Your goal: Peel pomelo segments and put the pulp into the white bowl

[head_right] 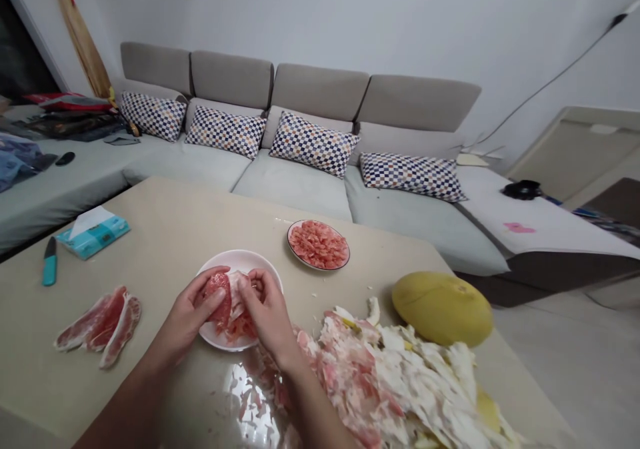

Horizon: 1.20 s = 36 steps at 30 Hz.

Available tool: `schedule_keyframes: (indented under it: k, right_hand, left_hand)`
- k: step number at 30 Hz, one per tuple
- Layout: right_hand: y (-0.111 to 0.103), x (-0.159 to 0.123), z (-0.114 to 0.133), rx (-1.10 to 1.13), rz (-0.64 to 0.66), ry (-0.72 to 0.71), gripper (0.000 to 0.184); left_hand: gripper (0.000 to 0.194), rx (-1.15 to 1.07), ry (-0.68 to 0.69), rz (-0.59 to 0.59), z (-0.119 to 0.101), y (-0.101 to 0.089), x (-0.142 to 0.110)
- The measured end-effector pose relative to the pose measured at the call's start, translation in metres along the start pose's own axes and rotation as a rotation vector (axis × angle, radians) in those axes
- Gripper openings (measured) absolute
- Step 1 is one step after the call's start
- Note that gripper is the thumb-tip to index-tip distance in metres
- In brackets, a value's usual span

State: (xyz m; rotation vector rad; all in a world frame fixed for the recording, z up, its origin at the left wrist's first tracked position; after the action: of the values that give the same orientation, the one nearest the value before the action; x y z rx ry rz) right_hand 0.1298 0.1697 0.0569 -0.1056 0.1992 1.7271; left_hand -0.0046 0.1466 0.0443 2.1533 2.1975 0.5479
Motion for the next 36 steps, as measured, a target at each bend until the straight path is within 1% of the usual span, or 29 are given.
schedule_keyframes:
  k: [2, 4, 8, 10, 12, 14, 16, 18, 22, 24, 25, 27, 29, 33, 36]
  right_hand:
    - [0.007, -0.004, -0.006, 0.07, 0.057, 0.063, 0.036]
    - [0.011, -0.012, -0.014, 0.12, 0.085, 0.118, 0.042]
    - [0.008, -0.029, -0.03, 0.181, 0.053, 0.175, 0.049]
    - [0.006, -0.035, -0.033, 0.193, 0.025, 0.183, 0.049]
    - [0.004, -0.038, -0.033, 0.18, -0.013, 0.167, 0.044]
    - [0.001, -0.038, -0.029, 0.166, -0.069, 0.122, 0.042]
    - [-0.002, -0.037, -0.026, 0.176, -0.116, 0.072, 0.042]
    - [-0.003, -0.037, -0.025, 0.184, -0.15, 0.037, 0.041]
    - [-0.004, -0.041, -0.022, 0.103, -0.212, -0.003, 0.041]
    - [-0.002, -0.043, -0.018, 0.083, -0.208, -0.028, 0.041]
    - [-0.001, -0.044, -0.017, 0.103, -0.192, -0.034, 0.041]
    - [0.002, -0.044, -0.019, 0.189, -0.142, -0.024, 0.038]
    - [0.003, -0.044, -0.025, 0.294, -0.117, -0.013, 0.035]
    - [-0.002, -0.048, -0.04, 0.428, -0.169, -0.028, 0.032]
    - [-0.002, -0.052, -0.049, 0.453, -0.199, -0.026, 0.032]
  left_hand:
    - [0.042, 0.053, 0.031, 0.011, -0.004, 0.001, -0.001]
    - [0.039, 0.089, 0.047, 0.022, -0.007, 0.003, -0.003]
    - [0.04, 0.035, -0.001, 0.049, -0.002, 0.014, -0.012]
    - [0.041, -0.021, -0.04, 0.044, 0.002, 0.019, -0.016]
    - [0.043, -0.1, -0.089, 0.027, 0.006, 0.021, -0.019]
    - [0.046, -0.192, -0.137, 0.022, 0.01, 0.024, -0.021]
    - [0.046, -0.232, -0.143, 0.032, 0.01, 0.027, -0.021]
    - [0.045, -0.19, -0.101, 0.024, 0.008, 0.027, -0.019]
    - [0.035, 0.006, -0.014, -0.035, 0.003, 0.022, -0.018]
    - [0.03, 0.067, 0.009, -0.042, 0.002, 0.024, -0.019]
    - [0.029, 0.06, 0.013, -0.037, 0.002, 0.027, -0.02]
    - [0.027, -0.029, -0.007, -0.022, 0.006, 0.033, -0.022]
    - [0.027, -0.154, -0.06, -0.029, 0.011, 0.038, -0.026]
    - [0.028, -0.319, -0.164, -0.12, 0.019, 0.039, -0.033]
    - [0.029, -0.368, -0.182, -0.142, 0.015, 0.04, -0.036]
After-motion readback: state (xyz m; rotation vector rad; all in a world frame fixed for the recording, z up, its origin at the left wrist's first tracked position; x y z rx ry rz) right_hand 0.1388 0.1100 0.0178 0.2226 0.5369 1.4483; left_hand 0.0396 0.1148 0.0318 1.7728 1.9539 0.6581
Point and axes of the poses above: each hand's wrist, its own x-axis towards the middle knuckle, its own y-axis out of the palm, z = x × y, the point moved 9 cm from there along x, towards the middle knuckle, and after that the axes turned 14 degrees about y, right-handed, at the moved point
